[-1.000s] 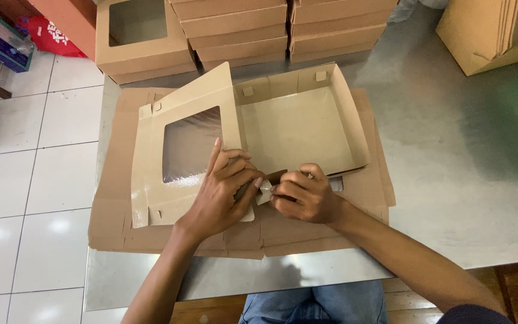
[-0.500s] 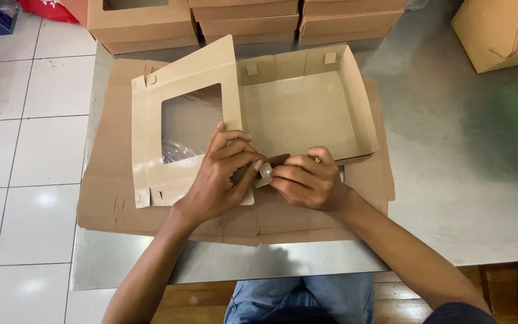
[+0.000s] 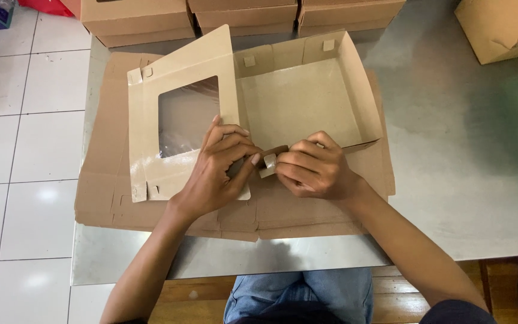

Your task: The person assembles flat cardboard boxes with clear windows by folding the sides and tucking tabs into slots. They complete one box and place it on a stack, then begin folding another flat piece.

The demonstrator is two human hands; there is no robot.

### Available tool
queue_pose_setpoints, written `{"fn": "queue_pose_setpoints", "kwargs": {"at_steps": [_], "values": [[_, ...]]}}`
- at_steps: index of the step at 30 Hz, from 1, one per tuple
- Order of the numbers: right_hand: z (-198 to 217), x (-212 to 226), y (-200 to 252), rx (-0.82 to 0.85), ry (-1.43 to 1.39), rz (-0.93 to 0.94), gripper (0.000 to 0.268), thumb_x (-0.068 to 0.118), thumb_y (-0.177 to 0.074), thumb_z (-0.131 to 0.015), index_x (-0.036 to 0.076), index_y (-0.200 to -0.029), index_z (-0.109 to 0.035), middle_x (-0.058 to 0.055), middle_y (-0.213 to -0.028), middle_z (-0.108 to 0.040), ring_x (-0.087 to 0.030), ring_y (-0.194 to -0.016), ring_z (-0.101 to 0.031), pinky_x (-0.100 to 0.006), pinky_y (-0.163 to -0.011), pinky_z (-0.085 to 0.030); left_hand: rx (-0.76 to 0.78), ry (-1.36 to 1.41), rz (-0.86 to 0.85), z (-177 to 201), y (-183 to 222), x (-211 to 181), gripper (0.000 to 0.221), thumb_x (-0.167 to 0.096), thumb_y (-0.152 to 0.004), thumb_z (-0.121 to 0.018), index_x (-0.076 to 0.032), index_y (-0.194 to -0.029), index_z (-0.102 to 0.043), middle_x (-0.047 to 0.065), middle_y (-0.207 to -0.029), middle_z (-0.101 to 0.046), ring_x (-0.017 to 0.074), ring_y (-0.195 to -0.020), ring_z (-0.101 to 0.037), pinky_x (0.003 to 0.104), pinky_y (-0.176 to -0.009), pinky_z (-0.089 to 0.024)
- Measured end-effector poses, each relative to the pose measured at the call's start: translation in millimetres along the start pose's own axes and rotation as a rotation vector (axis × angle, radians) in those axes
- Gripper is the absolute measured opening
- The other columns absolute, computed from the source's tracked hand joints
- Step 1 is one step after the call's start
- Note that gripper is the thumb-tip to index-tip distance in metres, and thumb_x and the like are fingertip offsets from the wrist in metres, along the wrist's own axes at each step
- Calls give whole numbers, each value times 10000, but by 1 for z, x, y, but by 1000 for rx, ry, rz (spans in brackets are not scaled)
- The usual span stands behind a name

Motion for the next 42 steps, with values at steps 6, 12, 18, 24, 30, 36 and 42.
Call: {"fn": "queue_pose_setpoints", "kwargs": {"at_steps": [6, 12, 18, 24, 30, 36, 42], "values": [[4, 5, -7, 1, -59, 33, 177, 35, -795, -854, 155, -765, -727, 16, -745, -724, -152, -657, -641, -295, -642, -439, -30, -2, -22, 3, -1, 0, 64, -110, -949, -721, -123, -969, -780, 35, -887, -719, 262, -1113, -608, 555, -1217, -188], [5, 13, 2, 0, 30, 92, 176, 53, -894, -746, 172, -769, -714, 33, -838, -758, -132, -722, -665, -289, -689, -425, -62, 32, -18, 5, -1, -4, 65, -107, -961, -707, -123, -971, -768, 34, -885, -718, 260, -1109, -613, 547, -1226, -171], [7, 21, -7, 22, 13, 114, 167, 69, -917, -715, 180, -791, -713, 26, -848, -759, -132, -785, -706, -311, -736, -443, -51, 34, -16, 3, 0, -8, 58, -96, -952, -706, -122, -944, -758, 31, -854, -693, 263, -1094, -607, 563, -1224, -168], [4, 25, -11, -30, 63, 82, 266, 72, -951, -672, 180, -708, -664, 46, -781, -717, -137, -725, -659, -309, -710, -395, -32, 14, -20, 0, 2, -5, 54, -119, -940, -728, -144, -937, -776, 7, -855, -705, 236, -1119, -613, 533, -1237, -141], [-1, 15, 0, -5, 97, 73, 260, 81, -924, -732, 164, -696, -639, 36, -765, -696, -156, -713, -632, -324, -706, -392, -36, -75, -71, 6, -1, -12, 53, -110, -924, -745, -120, -942, -794, 31, -844, -724, 254, -1111, -640, 569, -1233, -84], [-3, 20, -5, 2, 154, -26, 277, 21, -852, -718, 192, -662, -611, 61, -745, -655, -127, -668, -580, -318, -696, -303, 11, -181, -171, 4, -1, -15, 209, -211, -816, -819, -77, -973, -791, 72, -914, -705, 282, -1111, -627, 638, -1222, -84], [-9, 25, -6, 54, 189, -99, 266, -10, -772, -710, 182, -632, -591, 72, -730, -629, -116, -650, -580, -313, -669, -313, 60, -201, -162, 2, 3, -9, 294, -176, -727, -823, -51, -992, -795, 81, -904, -709, 275, -1107, -628, 644, -1229, -62]]}}
Point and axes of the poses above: each hand's wrist, its own y-axis away from the middle knuckle, its own z-axis out of the back of the hand, x = y × z, the point moved 4 cm from there along -y, towards the middle knuckle
